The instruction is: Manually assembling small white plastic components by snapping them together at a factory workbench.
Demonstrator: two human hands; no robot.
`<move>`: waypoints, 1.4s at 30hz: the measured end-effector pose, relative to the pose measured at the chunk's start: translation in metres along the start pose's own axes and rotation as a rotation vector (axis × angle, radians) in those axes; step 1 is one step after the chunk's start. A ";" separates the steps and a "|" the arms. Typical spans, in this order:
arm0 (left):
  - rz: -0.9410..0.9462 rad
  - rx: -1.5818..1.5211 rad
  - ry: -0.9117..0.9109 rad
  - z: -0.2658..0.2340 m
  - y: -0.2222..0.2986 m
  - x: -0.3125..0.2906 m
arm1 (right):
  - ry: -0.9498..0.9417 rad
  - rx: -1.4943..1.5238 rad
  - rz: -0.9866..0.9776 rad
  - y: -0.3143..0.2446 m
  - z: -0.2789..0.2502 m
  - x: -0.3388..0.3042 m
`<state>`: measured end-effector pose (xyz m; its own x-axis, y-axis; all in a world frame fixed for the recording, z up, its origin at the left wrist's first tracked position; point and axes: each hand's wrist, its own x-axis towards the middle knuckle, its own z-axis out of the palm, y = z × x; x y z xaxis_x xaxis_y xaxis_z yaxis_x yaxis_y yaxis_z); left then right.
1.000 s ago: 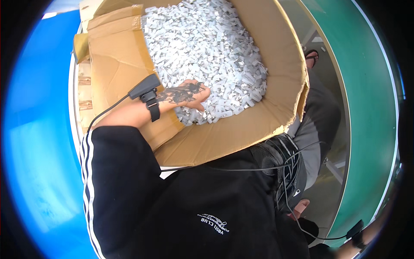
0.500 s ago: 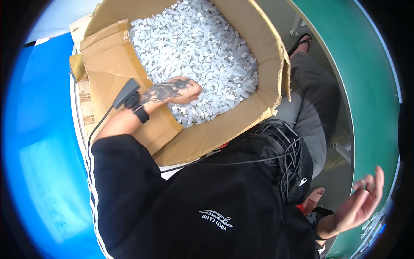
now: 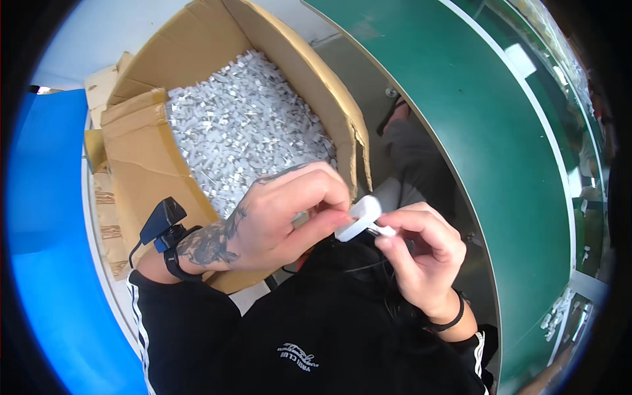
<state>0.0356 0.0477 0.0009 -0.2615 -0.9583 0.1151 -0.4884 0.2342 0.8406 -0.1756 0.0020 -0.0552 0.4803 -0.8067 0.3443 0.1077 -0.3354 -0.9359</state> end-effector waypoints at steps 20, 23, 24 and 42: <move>0.019 -0.530 -0.002 0.050 -0.042 0.034 | 0.160 -0.387 -0.259 0.002 -0.030 -0.002; 0.056 -0.524 -0.007 0.052 -0.040 0.037 | 0.148 -0.366 -0.212 0.001 -0.032 -0.007; 0.056 -0.524 0.010 0.051 -0.039 0.039 | 0.131 -0.348 -0.190 0.001 -0.033 -0.008; 0.217 -0.132 -0.090 0.056 -0.019 0.046 | 0.210 -0.364 -0.180 0.025 -0.046 -0.050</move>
<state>-0.0136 0.0085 -0.0388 -0.4242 -0.8682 0.2575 -0.3018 0.4037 0.8637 -0.2369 0.0113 -0.0918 0.2907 -0.7887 0.5417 -0.1577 -0.5979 -0.7859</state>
